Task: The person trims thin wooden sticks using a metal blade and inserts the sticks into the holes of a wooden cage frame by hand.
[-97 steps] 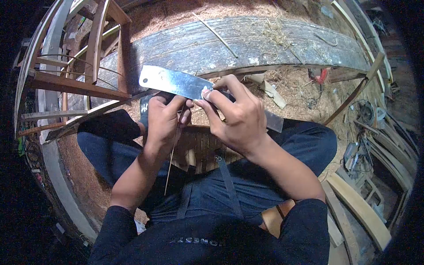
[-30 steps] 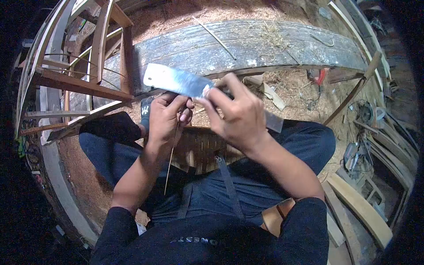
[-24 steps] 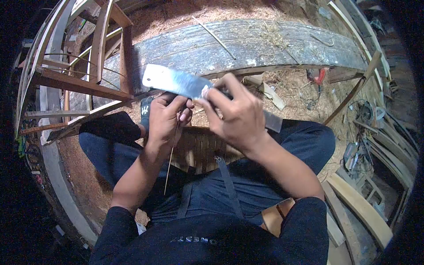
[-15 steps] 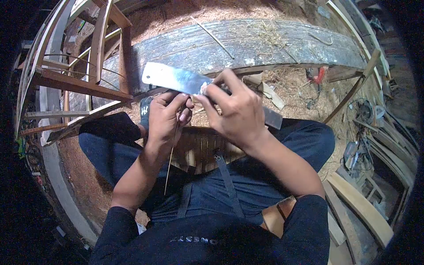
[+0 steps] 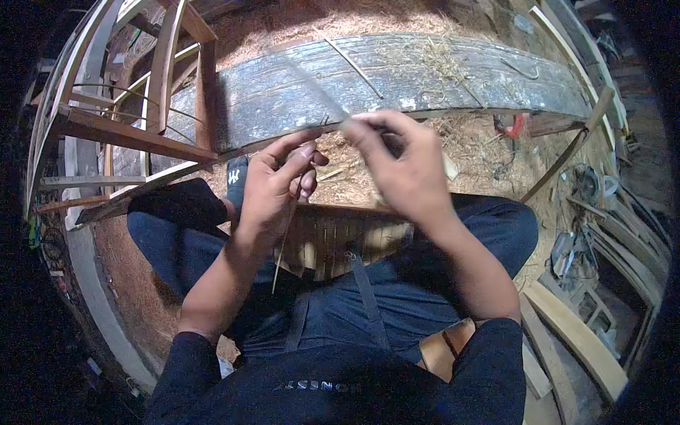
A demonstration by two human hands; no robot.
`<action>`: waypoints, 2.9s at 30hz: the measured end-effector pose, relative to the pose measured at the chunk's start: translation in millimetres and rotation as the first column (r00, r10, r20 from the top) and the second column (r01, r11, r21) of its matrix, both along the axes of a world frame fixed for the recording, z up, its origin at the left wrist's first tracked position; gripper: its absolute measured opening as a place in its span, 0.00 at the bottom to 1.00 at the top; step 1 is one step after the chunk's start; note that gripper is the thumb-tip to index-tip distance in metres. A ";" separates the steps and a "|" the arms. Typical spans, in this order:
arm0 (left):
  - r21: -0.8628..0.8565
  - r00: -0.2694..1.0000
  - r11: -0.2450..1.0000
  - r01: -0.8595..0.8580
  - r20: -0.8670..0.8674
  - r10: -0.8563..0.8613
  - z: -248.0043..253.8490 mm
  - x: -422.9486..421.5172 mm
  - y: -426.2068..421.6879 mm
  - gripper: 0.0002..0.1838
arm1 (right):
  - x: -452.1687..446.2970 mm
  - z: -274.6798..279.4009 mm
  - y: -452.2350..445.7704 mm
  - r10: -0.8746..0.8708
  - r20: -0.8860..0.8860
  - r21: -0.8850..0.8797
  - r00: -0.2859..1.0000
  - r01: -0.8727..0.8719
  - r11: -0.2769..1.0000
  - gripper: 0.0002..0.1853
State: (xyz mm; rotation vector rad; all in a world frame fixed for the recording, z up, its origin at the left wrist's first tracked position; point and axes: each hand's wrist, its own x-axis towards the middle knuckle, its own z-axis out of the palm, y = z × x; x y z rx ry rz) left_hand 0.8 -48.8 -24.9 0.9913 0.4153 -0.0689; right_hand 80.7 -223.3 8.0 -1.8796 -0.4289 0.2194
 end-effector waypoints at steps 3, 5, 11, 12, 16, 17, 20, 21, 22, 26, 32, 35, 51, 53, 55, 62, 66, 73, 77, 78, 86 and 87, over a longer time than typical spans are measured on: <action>-0.018 0.998 1.000 -0.011 -0.066 0.010 3.9 0.2 -1.7 0.19 | 13.1 22.1 -14.0 0.077 -0.685 0.248 0.724 0.133 0.959 0.31; -0.018 0.996 1.000 0.005 -0.087 -0.006 4.3 -0.3 0.2 0.18 | 12.0 21.5 -15.7 0.207 -0.803 0.462 0.559 0.365 0.808 0.31; -0.082 0.997 0.997 -0.006 -0.071 0.000 4.9 -4.4 0.5 0.19 | 1.0 26.9 -15.2 0.306 -0.754 0.524 0.581 0.251 0.814 0.30; -0.083 0.997 0.997 -0.004 -0.072 -0.002 5.1 -5.7 -0.9 0.19 | -1.1 26.9 -15.4 0.289 -0.682 0.491 0.671 0.128 0.862 0.29; -0.064 0.995 0.997 -0.036 -0.099 0.029 5.9 -8.9 -6.2 0.18 | -8.4 16.7 -8.7 0.149 -0.452 0.167 0.879 -0.081 0.983 0.25; -0.056 0.993 0.997 -0.061 -0.106 0.055 6.2 -9.1 -6.5 0.16 | -9.7 4.5 -6.3 0.171 -0.054 0.010 0.984 -0.171 0.985 0.26; 0.035 0.998 0.999 -0.035 -0.053 0.036 3.7 -11.8 -4.3 0.11 | -17.4 -11.6 -4.9 0.289 0.362 -0.221 0.886 -0.219 0.950 0.27; 0.035 0.998 0.999 -0.035 -0.053 0.036 5.3 -12.4 -4.0 0.11 | -20.3 -12.9 -5.4 0.344 0.376 -0.273 0.860 -0.253 0.928 0.27; 0.039 0.998 0.999 -0.032 -0.058 0.034 8.2 -12.9 -3.7 0.09 | -22.3 -13.0 -6.0 0.374 0.353 -0.338 0.858 -0.256 0.906 0.27; 0.087 0.994 0.996 -0.032 -0.105 0.041 6.3 -15.3 -3.2 0.09 | -24.2 -11.7 -6.4 0.377 0.342 -0.345 0.860 -0.258 0.902 0.27; 0.145 0.994 0.989 -0.039 -0.097 0.053 7.0 -14.0 -2.9 0.10 | -16.9 -8.4 -8.3 0.351 0.381 -0.427 0.856 -0.174 0.887 0.26; 0.104 0.995 0.994 -0.042 -0.085 0.051 3.4 -15.0 -1.7 0.11 | -20.8 -8.1 -6.5 0.366 0.393 -0.443 0.844 -0.175 0.879 0.25; 0.046 0.993 0.997 -0.057 -0.105 0.061 0.4 -12.6 0.3 0.09 | -17.0 -7.7 -7.4 0.321 0.386 -0.459 0.865 -0.122 0.880 0.25; 0.087 0.987 0.994 -0.061 -0.143 0.073 10.1 -11.0 -0.7 0.11 | -13.9 -5.3 -8.7 0.332 0.385 -0.489 0.861 -0.115 0.865 0.25; 0.069 0.989 0.997 -0.047 -0.135 0.056 1.8 -12.5 0.9 0.11 | -21.5 -5.5 -5.7 0.401 0.419 -0.467 0.815 -0.185 0.865 0.25; 0.020 0.989 0.998 -0.061 -0.134 0.063 5.3 -10.4 -0.6 0.08 | -20.6 -7.4 -4.3 0.369 0.387 -0.460 0.845 -0.170 0.871 0.25; 0.010 0.990 0.998 -0.062 -0.125 0.063 -4.1 -13.0 2.7 0.10 | -17.4 -8.6 -4.8 0.343 0.369 -0.431 0.864 -0.168 0.887 0.25; -0.011 0.990 0.998 -0.058 -0.126 0.056 -6.7 -11.6 3.2 0.08 | -22.5 -6.2 -3.4 0.370 0.340 -0.422 0.865 -0.211 0.882 0.26; -0.044 0.994 0.997 -0.058 -0.091 0.054 -7.6 -9.4 2.4 0.07 | -22.3 -5.2 -4.6 0.372 0.347 -0.456 0.861 -0.192 0.869 0.25; -0.015 0.993 0.999 -0.033 -0.111 0.031 -6.7 -10.7 3.5 0.07 | -23.1 -5.2 -4.1 0.400 0.368 -0.454 0.839 -0.214 0.865 0.25; 0.011 0.988 1.000 0.002 -0.152 -0.001 -5.4 -10.4 4.5 0.09 | -23.9 -9.2 -3.7 0.399 0.409 -0.416 0.821 -0.222 0.882 0.25; -0.004 0.990 1.000 -0.021 -0.138 0.020 -3.8 -9.3 3.7 0.08 | -22.1 -9.1 -4.1 0.396 0.408 -0.412 0.823 -0.222 0.884 0.25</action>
